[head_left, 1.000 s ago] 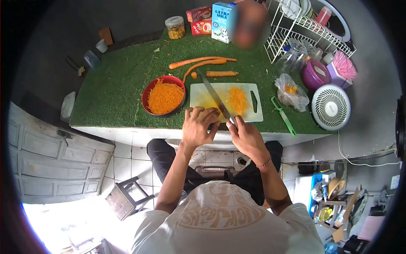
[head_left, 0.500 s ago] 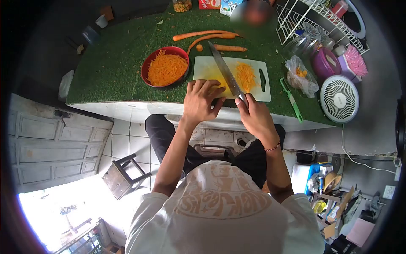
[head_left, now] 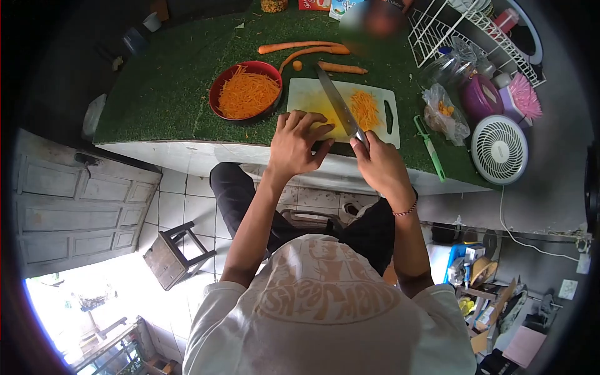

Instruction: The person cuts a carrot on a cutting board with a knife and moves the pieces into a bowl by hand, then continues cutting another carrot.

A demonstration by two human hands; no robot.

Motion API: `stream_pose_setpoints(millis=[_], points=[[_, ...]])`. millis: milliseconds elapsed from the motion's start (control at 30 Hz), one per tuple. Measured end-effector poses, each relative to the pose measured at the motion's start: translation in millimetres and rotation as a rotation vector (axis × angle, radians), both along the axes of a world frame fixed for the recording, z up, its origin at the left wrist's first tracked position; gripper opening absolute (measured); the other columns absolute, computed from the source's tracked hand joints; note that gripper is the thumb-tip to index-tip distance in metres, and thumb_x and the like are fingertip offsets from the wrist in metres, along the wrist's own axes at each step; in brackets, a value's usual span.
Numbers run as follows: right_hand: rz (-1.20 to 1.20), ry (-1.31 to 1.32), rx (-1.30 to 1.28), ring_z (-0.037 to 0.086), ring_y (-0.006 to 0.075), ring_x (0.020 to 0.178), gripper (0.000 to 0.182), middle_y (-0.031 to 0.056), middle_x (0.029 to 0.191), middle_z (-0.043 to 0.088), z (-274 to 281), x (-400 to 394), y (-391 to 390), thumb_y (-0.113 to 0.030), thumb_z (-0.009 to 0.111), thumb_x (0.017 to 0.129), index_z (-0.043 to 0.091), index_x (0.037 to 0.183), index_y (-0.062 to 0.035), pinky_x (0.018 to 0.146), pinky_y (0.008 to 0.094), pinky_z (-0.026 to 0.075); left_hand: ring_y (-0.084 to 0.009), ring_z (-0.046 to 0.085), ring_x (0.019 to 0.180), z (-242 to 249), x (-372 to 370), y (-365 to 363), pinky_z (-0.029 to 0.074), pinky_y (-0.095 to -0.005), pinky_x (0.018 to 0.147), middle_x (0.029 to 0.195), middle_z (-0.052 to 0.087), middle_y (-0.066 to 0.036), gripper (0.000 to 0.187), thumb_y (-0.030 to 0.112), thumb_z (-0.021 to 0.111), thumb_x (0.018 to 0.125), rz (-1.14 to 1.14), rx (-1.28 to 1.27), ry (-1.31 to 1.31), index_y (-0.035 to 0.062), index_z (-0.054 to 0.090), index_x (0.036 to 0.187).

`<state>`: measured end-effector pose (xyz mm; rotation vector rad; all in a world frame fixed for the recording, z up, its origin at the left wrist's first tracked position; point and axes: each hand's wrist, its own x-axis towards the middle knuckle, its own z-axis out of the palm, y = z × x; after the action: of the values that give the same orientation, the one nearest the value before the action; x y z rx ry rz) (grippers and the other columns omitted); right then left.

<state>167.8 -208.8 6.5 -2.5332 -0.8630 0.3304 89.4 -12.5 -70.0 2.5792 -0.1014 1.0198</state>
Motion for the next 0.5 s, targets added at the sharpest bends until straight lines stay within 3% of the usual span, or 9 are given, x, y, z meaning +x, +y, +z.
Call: stream_pose_setpoints(millis=[500], points=[[0.028,-0.042,0.124,0.068,0.0485,0.070,0.034,0.0259,0.072,0.067,-13.4,-15.1,-1.8,-0.032,0.057,0.107,0.056,0.100,0.0015,0.064,0.0569,0.052,-0.0250,0.059,0.105,-2.3,1.6,0.6,0.045,-0.0429,0.090,0.115,0.068,0.002,0.028,0.030,0.079,0.083,0.004,0.009,0.011,0.0188,0.077,0.109]])
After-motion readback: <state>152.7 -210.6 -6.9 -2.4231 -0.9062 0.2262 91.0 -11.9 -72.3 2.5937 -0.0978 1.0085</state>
